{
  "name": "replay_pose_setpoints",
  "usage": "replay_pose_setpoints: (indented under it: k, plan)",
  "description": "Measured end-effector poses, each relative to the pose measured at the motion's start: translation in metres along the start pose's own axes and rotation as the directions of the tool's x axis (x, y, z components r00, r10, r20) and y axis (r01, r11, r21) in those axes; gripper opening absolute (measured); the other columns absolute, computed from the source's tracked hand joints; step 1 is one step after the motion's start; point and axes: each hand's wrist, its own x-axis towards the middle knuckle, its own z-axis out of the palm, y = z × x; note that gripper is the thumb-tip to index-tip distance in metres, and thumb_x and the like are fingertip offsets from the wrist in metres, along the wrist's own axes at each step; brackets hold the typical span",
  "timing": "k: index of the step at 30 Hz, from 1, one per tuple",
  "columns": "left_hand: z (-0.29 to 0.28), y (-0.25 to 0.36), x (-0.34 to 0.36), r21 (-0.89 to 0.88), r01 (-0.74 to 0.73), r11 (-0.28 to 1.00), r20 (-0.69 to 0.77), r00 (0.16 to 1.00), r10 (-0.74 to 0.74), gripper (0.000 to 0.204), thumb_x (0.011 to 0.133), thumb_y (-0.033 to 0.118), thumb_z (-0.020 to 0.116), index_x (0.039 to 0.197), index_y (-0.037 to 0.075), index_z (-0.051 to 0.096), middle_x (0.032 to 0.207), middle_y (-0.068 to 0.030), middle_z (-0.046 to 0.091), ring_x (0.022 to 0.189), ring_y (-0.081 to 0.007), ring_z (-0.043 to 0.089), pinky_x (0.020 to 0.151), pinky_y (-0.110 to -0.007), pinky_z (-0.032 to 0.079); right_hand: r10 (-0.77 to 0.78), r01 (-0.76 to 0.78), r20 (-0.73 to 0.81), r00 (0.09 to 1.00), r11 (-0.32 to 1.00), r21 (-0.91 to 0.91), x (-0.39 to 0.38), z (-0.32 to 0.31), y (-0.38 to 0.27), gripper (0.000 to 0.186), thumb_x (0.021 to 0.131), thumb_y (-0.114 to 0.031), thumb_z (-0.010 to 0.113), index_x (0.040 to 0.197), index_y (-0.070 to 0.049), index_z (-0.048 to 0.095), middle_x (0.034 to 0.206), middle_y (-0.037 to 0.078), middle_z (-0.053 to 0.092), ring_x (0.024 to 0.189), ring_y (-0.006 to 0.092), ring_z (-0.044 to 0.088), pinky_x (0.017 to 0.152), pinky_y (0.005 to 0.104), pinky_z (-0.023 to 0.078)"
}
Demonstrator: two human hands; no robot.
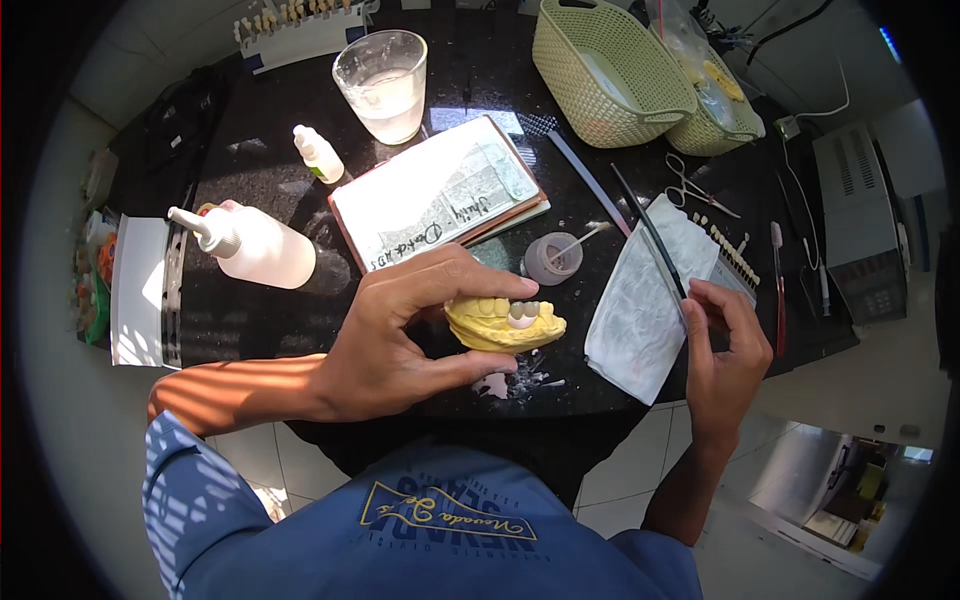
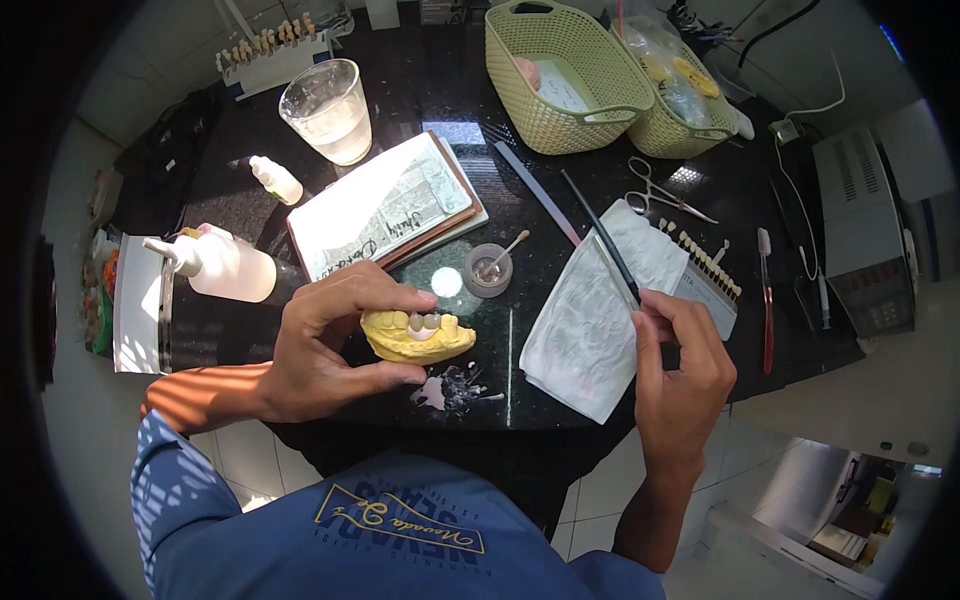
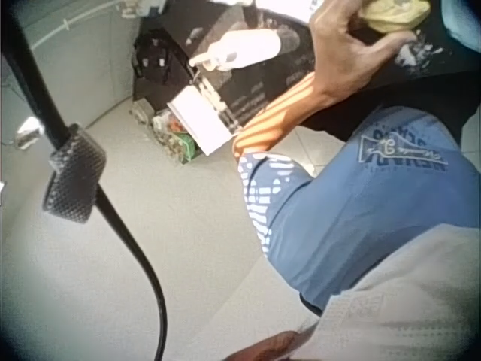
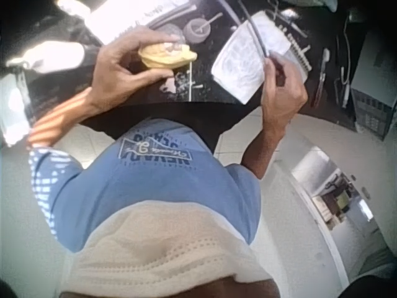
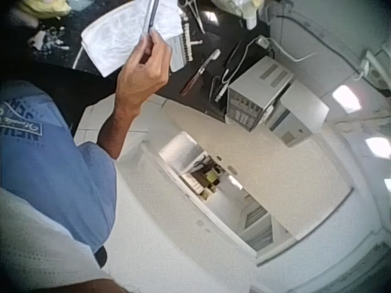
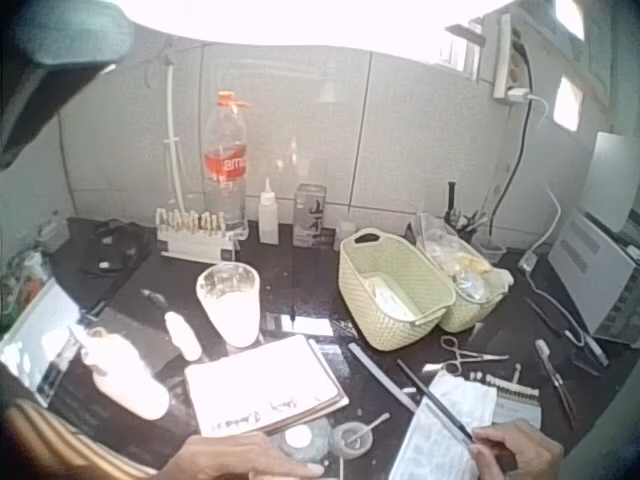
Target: Applying pink ceramic gingival material to a dental bridge model using a fine brush and later adjusting it with a dental probe.
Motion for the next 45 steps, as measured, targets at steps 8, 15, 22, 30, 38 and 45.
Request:
replay_pose_setpoints:
  k: [8, 15, 22, 30, 38, 45]
  plan:
    - [-0.001, -0.015, -0.001, -0.028, -0.041, 0.999, -0.08, 0.996, 0.039, 0.045, 0.065, 0.006, 0.079, 0.107, 0.002, 0.062, 0.098, -0.0097, 0.062, 0.089, -0.0155, 0.06, 0.077, -0.026, 0.049, -0.021, 0.101, 0.233, 0.972, 0.935, -0.339, -0.001, -0.006, 0.008, 0.019, 0.079, 0.002, 0.062, 0.098, 0.001, 0.062, 0.084, 0.012, 0.061, 0.07, 0.0239, 0.063, 0.062, 0.0335, 0.049]
    - [-0.003, -0.016, -0.008, 0.018, -0.06, 0.998, -0.109, 0.992, 0.061, 0.046, 0.062, 0.006, 0.082, 0.104, 0.001, 0.063, 0.098, -0.0109, 0.063, 0.087, -0.0151, 0.059, 0.078, -0.026, 0.046, 0.011, 0.126, 0.273, 0.962, 0.869, -0.479, 0.0, -0.008, -0.002, 0.027, 0.077, 0.005, 0.061, 0.103, -0.001, 0.061, 0.087, 0.013, 0.059, 0.072, 0.0249, 0.062, 0.062, 0.0344, 0.049]
    - [-0.005, -0.013, -0.013, -0.013, -0.041, 0.999, -0.126, 0.991, 0.039, 0.044, 0.062, 0.005, 0.082, 0.102, 0.0, 0.063, 0.095, -0.0102, 0.064, 0.087, -0.0148, 0.059, 0.078, -0.026, 0.046, 0.09, -0.044, -0.148, 0.985, 0.956, 0.288, -0.025, -0.018, 0.003, 0.016, 0.078, 0.002, 0.06, 0.089, 0.001, 0.049, 0.076, 0.009, 0.052, 0.071, 0.0159, 0.056, 0.062, 0.0256, 0.046]
    - [-0.004, -0.018, -0.012, -0.064, 0.004, 0.998, -0.134, 0.991, -0.013, 0.044, 0.061, 0.005, 0.082, 0.101, 0.0, 0.064, 0.093, -0.0095, 0.064, 0.085, -0.0147, 0.059, 0.077, -0.026, 0.046, -0.195, 0.196, 0.014, 0.981, 0.976, -0.091, -0.08, 0.018, -0.008, 0.016, 0.074, -0.003, 0.067, 0.086, -0.002, 0.057, 0.072, 0.012, 0.059, 0.062, 0.0196, 0.058, 0.047, 0.0261, 0.043]
    - [-0.005, -0.017, -0.012, -0.024, -0.024, 0.999, -0.115, 0.993, 0.021, 0.044, 0.059, 0.008, 0.083, 0.099, 0.0, 0.065, 0.091, -0.0091, 0.065, 0.084, -0.0157, 0.06, 0.075, -0.027, 0.047, -0.036, 0.096, -0.173, 0.984, 0.931, 0.353, -0.08, 0.023, -0.03, 0.018, 0.08, -0.007, 0.064, 0.096, -0.006, 0.057, 0.083, 0.01, 0.049, 0.065, 0.0161, 0.057, 0.055, 0.0237, 0.047]
    - [-0.006, -0.016, -0.014, 0.018, -0.033, 0.999, -0.097, 0.995, 0.035, 0.044, 0.058, 0.007, 0.083, 0.098, 0.0, 0.065, 0.091, -0.0095, 0.066, 0.081, -0.0158, 0.061, 0.071, -0.026, 0.048, -0.267, 0.308, -0.155, 0.951, 0.786, 0.537, -0.047, 0.059, -0.052, 0.028, 0.089, -0.028, 0.056, 0.1, -0.003, 0.06, 0.078, 0.014, 0.054, 0.069, 0.0222, 0.059, 0.057, 0.0285, 0.048]
